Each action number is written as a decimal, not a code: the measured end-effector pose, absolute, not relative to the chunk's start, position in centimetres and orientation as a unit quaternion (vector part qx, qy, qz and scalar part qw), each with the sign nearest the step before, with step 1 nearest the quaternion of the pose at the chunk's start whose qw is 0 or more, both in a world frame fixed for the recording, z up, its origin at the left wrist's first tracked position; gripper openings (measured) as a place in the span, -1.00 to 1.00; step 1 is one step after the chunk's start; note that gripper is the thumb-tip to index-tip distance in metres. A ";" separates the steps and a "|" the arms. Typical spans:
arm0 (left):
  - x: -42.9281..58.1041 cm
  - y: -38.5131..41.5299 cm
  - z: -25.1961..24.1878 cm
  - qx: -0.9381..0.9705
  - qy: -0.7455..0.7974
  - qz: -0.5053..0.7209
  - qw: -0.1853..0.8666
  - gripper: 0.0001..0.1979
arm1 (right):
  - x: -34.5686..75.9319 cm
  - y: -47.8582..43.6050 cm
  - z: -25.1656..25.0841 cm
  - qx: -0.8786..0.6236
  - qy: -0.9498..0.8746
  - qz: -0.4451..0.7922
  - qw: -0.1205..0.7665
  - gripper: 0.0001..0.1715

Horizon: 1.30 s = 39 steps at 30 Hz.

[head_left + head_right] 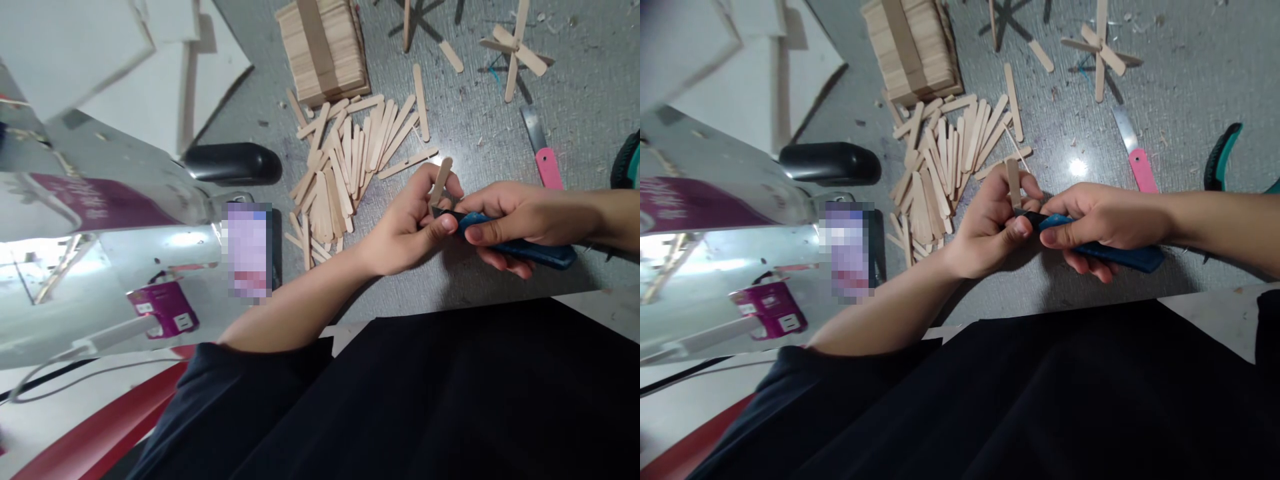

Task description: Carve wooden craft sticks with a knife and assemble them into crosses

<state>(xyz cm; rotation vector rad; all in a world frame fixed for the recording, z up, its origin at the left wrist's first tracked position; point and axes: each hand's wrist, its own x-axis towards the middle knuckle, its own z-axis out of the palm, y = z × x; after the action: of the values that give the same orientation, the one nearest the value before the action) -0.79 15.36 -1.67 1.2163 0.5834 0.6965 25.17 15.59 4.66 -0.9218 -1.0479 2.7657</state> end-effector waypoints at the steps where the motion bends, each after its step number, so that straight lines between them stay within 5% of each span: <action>1: -0.8 15.4 -1.8 0.569 0.258 0.319 0.713 -0.50 | 25.2 15.6 4.7 -0.298 -0.338 0.892 0.023 -0.41; 10: -0.8 15.1 -2.1 0.645 0.255 0.358 0.625 -0.51 | 25.1 15.5 5.0 -0.292 -0.341 0.893 0.033 -0.42; 27: -0.8 14.8 -2.2 0.627 0.234 0.329 0.666 -0.51 | 25.0 15.8 5.1 -0.298 -0.304 0.905 0.013 -0.39; 34: -0.9 15.5 -1.9 0.566 0.235 0.284 0.737 -0.50 | 25.6 15.8 5.4 -0.321 -0.362 0.875 -0.014 -0.57; 39: -0.7 15.7 -2.1 0.603 0.238 0.311 0.695 -0.49 | 25.6 16.0 6.7 -0.359 -0.443 0.821 -0.027 -0.56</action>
<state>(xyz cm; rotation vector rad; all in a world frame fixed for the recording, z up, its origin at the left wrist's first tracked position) -0.65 15.66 -2.07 1.3461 0.5316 0.6938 25.57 16.05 6.73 -1.1476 -1.4150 2.6252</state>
